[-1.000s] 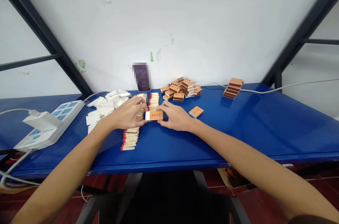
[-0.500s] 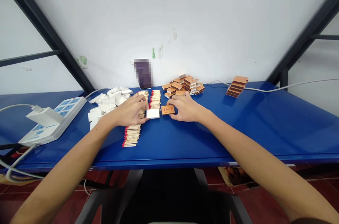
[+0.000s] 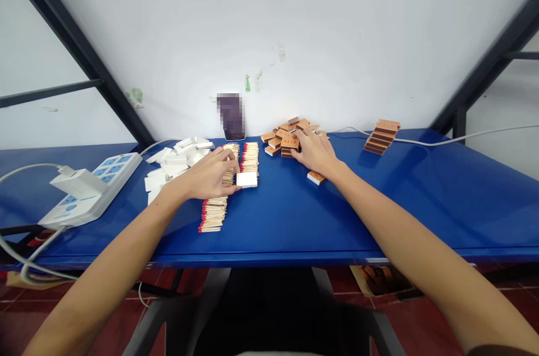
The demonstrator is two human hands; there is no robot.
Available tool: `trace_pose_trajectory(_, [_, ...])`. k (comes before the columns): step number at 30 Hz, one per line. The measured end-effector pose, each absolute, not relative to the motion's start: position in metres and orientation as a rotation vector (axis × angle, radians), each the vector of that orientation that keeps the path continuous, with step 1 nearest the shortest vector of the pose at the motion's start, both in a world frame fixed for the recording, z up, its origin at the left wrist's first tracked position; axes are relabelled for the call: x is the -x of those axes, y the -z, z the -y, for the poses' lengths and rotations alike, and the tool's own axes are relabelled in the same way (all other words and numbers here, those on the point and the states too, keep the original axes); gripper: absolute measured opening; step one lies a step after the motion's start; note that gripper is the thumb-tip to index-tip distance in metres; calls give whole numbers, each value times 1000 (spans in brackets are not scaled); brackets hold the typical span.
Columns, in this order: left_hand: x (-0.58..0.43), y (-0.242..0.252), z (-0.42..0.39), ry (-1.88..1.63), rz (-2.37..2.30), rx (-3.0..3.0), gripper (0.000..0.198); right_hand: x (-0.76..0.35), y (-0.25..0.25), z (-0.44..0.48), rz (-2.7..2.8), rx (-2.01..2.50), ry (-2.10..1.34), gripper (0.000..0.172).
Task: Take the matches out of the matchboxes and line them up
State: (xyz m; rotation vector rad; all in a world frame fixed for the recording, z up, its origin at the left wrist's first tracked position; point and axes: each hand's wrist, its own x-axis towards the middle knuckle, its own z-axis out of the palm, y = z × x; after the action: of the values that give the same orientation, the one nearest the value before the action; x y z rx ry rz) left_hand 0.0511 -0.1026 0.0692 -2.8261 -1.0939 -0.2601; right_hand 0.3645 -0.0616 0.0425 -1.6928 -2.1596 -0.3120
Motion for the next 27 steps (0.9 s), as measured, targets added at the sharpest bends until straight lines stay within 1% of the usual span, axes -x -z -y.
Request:
trace_pose_trajectory(3, [-51, -70, 102, 278, 1075, 2845, 35, -360, -44, 63, 2128, 1675, 376, 43])
trace_pose_trajectory(6, [-51, -69, 102, 288, 1061, 2847, 35, -353, -48, 71, 2110, 1542, 373, 39])
trace_pose_trajectory(9, [-50, -68, 101, 287, 1074, 2830, 36, -336, -49, 92, 2217, 1317, 197, 25])
trace_pose_trajectory(10, [-50, -67, 101, 289, 1078, 2825, 36, -329, -48, 102, 2282, 1227, 119, 23])
trace_pose_trajectory(13, [-51, -67, 101, 298, 1086, 2820, 36, -306, -41, 129, 2503, 938, -24, 23])
trace_pose_trajectory(15, [-51, -66, 101, 306, 1082, 2822, 35, -294, -36, 140, 2620, 846, -67, 25])
trace_pose_trajectory(20, [-50, -66, 101, 321, 1040, 2812, 34, -287, -27, 140, 2718, 896, -79, 28])
trace_pose_trajectory(27, [-50, -68, 102, 317, 1048, 2809, 33, -290, -24, 135, 2688, 989, -98, 34])
